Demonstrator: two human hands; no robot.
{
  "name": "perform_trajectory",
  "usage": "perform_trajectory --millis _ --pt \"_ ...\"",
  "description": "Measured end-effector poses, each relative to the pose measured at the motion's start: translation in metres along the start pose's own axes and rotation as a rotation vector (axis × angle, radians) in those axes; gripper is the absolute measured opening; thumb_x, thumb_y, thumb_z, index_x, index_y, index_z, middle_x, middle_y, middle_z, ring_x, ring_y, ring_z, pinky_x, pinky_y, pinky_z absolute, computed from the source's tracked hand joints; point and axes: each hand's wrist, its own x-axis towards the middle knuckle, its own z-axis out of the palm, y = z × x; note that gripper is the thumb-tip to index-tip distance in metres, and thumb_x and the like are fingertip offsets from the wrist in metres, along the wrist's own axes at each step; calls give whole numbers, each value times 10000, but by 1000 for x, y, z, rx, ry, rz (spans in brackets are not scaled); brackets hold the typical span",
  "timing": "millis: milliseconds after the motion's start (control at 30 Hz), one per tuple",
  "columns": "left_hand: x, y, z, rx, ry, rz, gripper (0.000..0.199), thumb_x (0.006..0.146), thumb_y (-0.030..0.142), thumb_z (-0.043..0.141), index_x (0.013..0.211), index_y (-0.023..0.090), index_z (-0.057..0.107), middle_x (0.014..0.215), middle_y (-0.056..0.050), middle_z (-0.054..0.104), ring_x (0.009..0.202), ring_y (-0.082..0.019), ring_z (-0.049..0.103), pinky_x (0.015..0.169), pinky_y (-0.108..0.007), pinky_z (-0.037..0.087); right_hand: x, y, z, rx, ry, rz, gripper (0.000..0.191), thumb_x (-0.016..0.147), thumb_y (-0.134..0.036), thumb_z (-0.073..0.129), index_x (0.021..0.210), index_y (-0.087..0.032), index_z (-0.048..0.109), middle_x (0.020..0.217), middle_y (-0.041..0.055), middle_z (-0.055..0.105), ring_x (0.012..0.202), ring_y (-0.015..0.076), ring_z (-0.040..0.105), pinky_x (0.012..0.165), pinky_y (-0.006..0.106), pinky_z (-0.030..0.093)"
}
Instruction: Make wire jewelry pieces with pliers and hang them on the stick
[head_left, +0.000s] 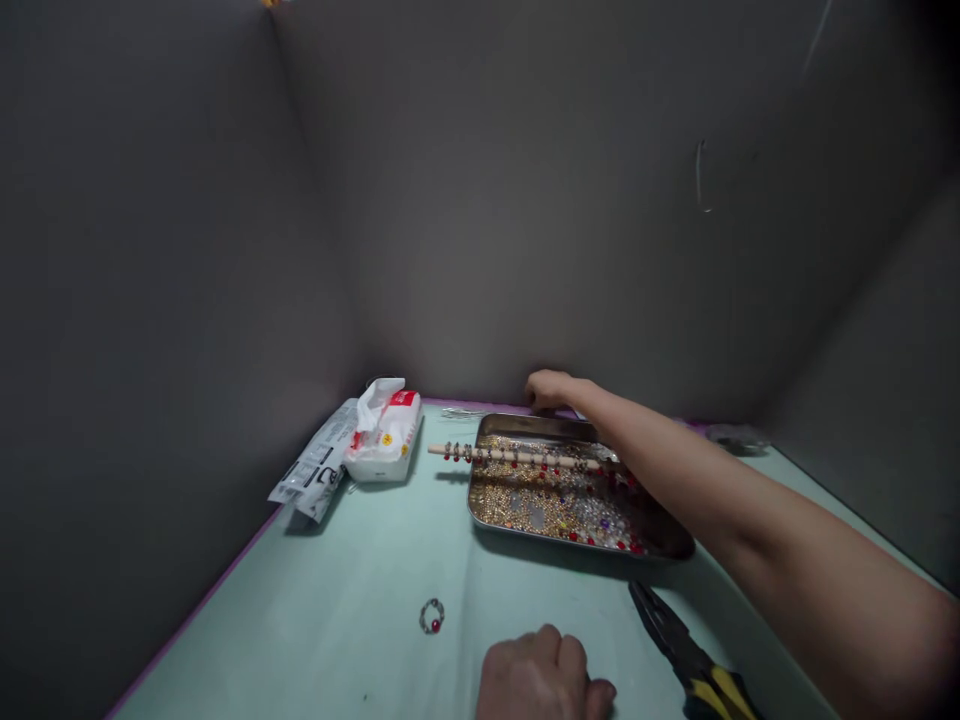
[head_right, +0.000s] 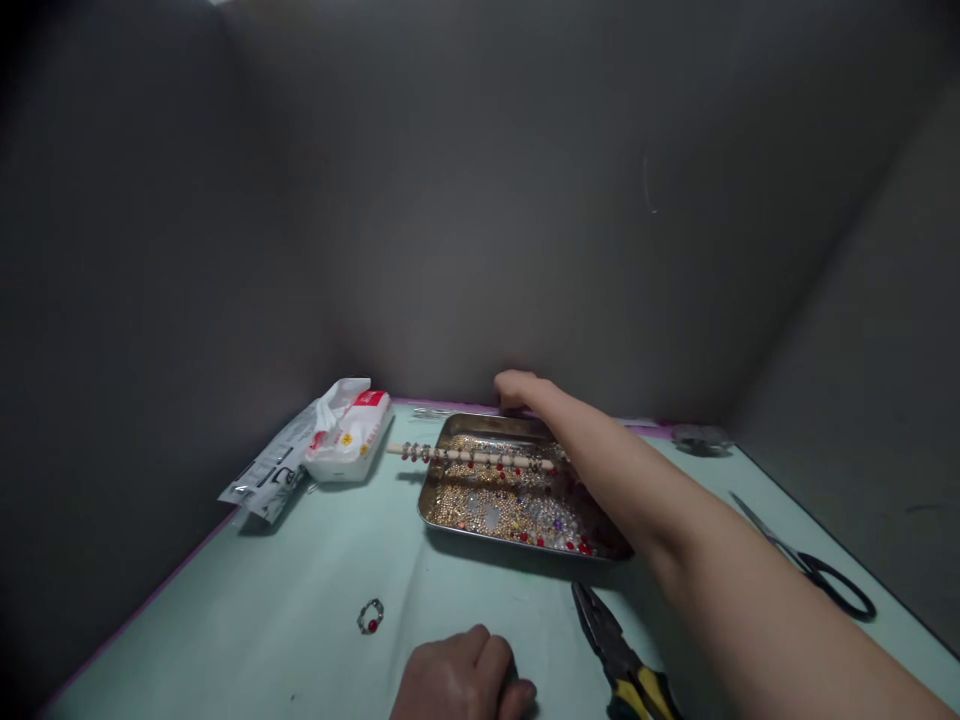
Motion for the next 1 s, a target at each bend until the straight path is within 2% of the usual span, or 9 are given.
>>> perform_trajectory --millis 200,400,567,700,800,900,1000 --pt "2 -1 -24 -92 -133 -17 86 792 278 585 798 204 629 758 -19 662 666 -190 635 525 -279 369 -14 7 -10 -40 61 -42 276 661 -303 665 914 -215 730 866 66 704 752 185 625 607 238 397" --pt "2 1 -31 -130 -225 -60 130 819 270 534 858 202 638 833 -50 669 742 -216 639 585 -299 395 -20 10 -10 -32 133 -32 242 676 -303 669 897 -229 737 900 66 700 810 209 621 628 259 396" --pt "4 1 -39 -171 -235 -68 172 845 260 479 870 191 635 855 -65 671 772 -218 635 622 -305 398 -30 7 -14 -80 206 -41 210 743 -260 598 909 -220 720 944 76 686 851 219 602 643 268 372" --pt "4 -1 -42 -205 -203 -60 197 859 248 438 856 189 626 852 -62 673 769 -210 631 627 -301 391 -49 2 -25 -149 439 -118 242 842 -228 451 940 -194 670 1009 98 650 858 208 574 619 264 325" --pt "3 -1 -42 -200 -168 -56 219 869 259 413 844 187 619 847 -59 672 763 -206 628 632 -296 383 -70 -4 -41 -156 575 -130 260 864 -182 395 1006 -207 611 964 82 648 840 192 555 609 260 296" --pt "2 -1 -40 -183 -108 -53 230 876 266 403 822 186 611 824 -53 669 740 -196 622 628 -288 368 -101 -13 -62 -131 689 -104 252 902 -237 364 1046 -208 568 844 68 645 746 178 548 597 263 280" --pt "-1 -1 -39 -181 -37 -33 229 880 275 406 794 189 601 790 -43 662 709 -180 610 617 -277 347 -142 -28 -83 8 856 -91 240 919 -294 364 1033 -189 548 749 46 628 657 153 536 598 260 301"
